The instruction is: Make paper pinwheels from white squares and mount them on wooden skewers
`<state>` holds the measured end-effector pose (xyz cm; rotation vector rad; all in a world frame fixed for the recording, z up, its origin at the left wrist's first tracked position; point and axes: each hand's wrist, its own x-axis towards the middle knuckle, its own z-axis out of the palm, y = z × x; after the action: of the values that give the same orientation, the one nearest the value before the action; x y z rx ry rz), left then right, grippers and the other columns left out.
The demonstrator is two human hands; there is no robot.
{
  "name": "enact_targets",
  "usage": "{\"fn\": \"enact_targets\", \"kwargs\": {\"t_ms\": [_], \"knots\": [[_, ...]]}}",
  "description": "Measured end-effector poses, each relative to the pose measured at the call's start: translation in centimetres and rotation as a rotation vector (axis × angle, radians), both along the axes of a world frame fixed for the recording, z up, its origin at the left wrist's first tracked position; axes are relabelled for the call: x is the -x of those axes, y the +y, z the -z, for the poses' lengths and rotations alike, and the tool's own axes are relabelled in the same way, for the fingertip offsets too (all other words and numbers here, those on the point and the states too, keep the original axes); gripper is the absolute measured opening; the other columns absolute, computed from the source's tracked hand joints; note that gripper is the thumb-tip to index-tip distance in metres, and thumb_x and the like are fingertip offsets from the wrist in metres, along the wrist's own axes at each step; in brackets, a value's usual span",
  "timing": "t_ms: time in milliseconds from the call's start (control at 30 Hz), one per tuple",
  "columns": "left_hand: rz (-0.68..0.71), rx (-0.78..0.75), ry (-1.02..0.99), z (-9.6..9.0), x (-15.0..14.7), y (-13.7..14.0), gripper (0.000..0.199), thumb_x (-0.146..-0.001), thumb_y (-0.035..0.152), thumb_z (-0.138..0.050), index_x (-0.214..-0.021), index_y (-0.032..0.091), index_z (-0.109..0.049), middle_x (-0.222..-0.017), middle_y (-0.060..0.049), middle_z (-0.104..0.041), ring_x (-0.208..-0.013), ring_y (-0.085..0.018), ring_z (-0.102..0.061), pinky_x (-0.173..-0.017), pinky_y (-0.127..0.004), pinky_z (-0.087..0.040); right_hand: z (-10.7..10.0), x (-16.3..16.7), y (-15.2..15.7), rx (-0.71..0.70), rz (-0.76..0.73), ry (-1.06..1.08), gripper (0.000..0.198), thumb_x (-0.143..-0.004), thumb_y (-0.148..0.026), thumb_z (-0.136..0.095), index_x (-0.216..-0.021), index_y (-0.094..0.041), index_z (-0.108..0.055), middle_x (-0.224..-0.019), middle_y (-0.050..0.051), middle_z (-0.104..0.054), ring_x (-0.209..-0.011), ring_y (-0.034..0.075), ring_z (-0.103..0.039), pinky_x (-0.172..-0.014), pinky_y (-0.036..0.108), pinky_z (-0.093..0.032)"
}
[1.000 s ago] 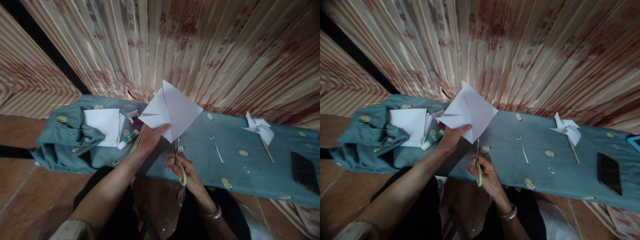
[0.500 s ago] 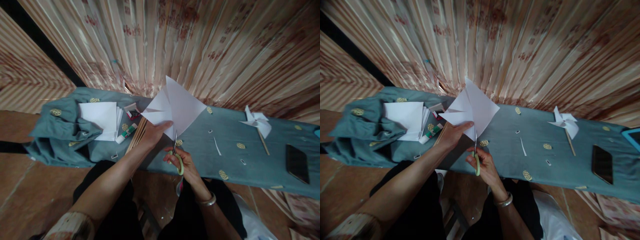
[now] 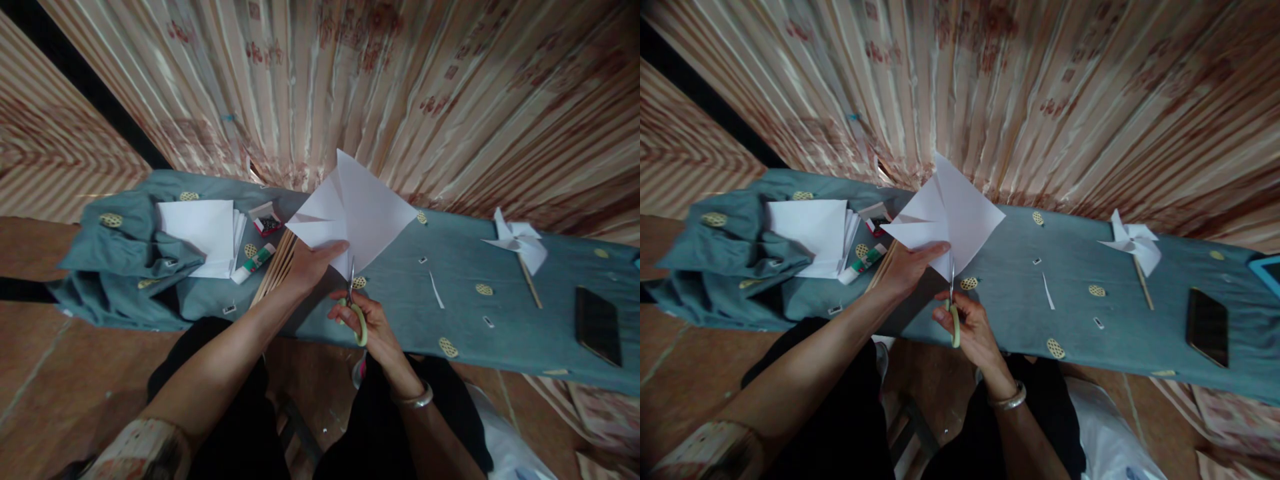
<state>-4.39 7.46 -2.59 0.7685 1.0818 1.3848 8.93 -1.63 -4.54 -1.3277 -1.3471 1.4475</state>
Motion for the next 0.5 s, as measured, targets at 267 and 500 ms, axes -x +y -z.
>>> {"fn": "enact_targets", "kwargs": {"t_ms": [267,500], "knots": [[0.010,0.001,0.027,-0.25,0.15,-0.17,0.035,-0.056,0.025,-0.083,-0.086,0.014,-0.069,-0.091,-0.008,-0.074,-0.083,-0.022,-0.068,-0.080,-0.037,-0.053,0.15,0.04,-0.07,0.015,0.016,0.015,0.040,-0.077,-0.058,-0.069,-0.095,-0.022,-0.071,-0.069,0.000,-0.066,-0.064,0.016,-0.054,-0.058,0.027,-0.041],[0.001,0.000,0.007,0.19,0.10,0.01,0.036,-0.056,0.024,-0.084,-0.087,0.014,-0.070,-0.089,-0.007,-0.074,-0.079,-0.022,-0.068,-0.076,-0.035,-0.053,0.21,0.01,-0.03,0.023,-0.007,0.010,0.039,-0.078,-0.058,-0.069,-0.096,-0.023,-0.071,-0.070,0.000,-0.067,-0.064,0.016,-0.054,-0.060,0.027,-0.042]]}}
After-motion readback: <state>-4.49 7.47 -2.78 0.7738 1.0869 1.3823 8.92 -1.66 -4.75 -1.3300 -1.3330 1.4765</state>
